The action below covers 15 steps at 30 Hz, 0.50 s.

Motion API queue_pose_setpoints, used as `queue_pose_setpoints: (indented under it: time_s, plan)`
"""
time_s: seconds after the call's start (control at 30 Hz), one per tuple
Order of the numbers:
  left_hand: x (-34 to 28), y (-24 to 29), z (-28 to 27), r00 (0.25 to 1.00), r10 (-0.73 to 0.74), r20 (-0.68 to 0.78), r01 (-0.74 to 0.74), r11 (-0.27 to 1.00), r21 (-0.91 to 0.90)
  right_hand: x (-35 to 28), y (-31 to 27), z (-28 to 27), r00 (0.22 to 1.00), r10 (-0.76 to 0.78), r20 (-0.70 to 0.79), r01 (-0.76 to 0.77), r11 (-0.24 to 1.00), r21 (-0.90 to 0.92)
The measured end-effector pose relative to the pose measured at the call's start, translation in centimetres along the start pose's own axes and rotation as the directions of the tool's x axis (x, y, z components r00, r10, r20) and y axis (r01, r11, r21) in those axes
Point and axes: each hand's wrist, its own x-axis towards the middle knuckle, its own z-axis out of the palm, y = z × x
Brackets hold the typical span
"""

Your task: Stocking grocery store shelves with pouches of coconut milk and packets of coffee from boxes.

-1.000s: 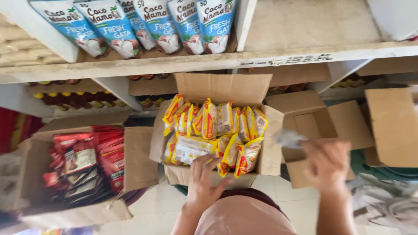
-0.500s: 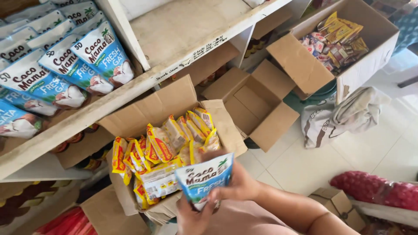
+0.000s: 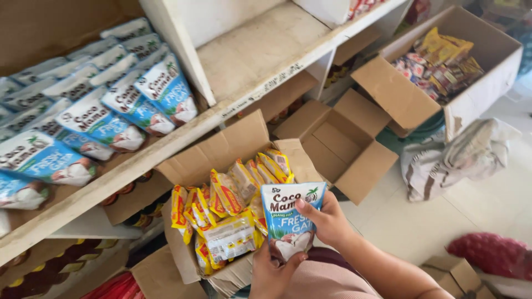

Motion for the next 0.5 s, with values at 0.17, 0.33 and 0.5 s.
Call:
queue_pose_setpoints:
  time_s: [0.17,0.33,0.5]
  plan:
    - [0.6,-5.4,-1.5,0.988,0.094,-0.125,-0.093,0.996,0.013,0.2,0.3,1.9,0.963,0.026,0.268,0.063,0.945,-0.320]
    - [2.1,-3.7,-2.2,0.973,0.124,-0.196,-0.106,0.989,0.099,1.7,0.9,1.4,0.912,0.050,0.408,0.129,0.908,-0.398]
    - [2.8,-2.0,-2.6,0.968,0.173,-0.184,-0.155,0.982,0.105,2.3,-3.5,4.7,0.888,0.129,0.440,0.071,0.909,-0.410]
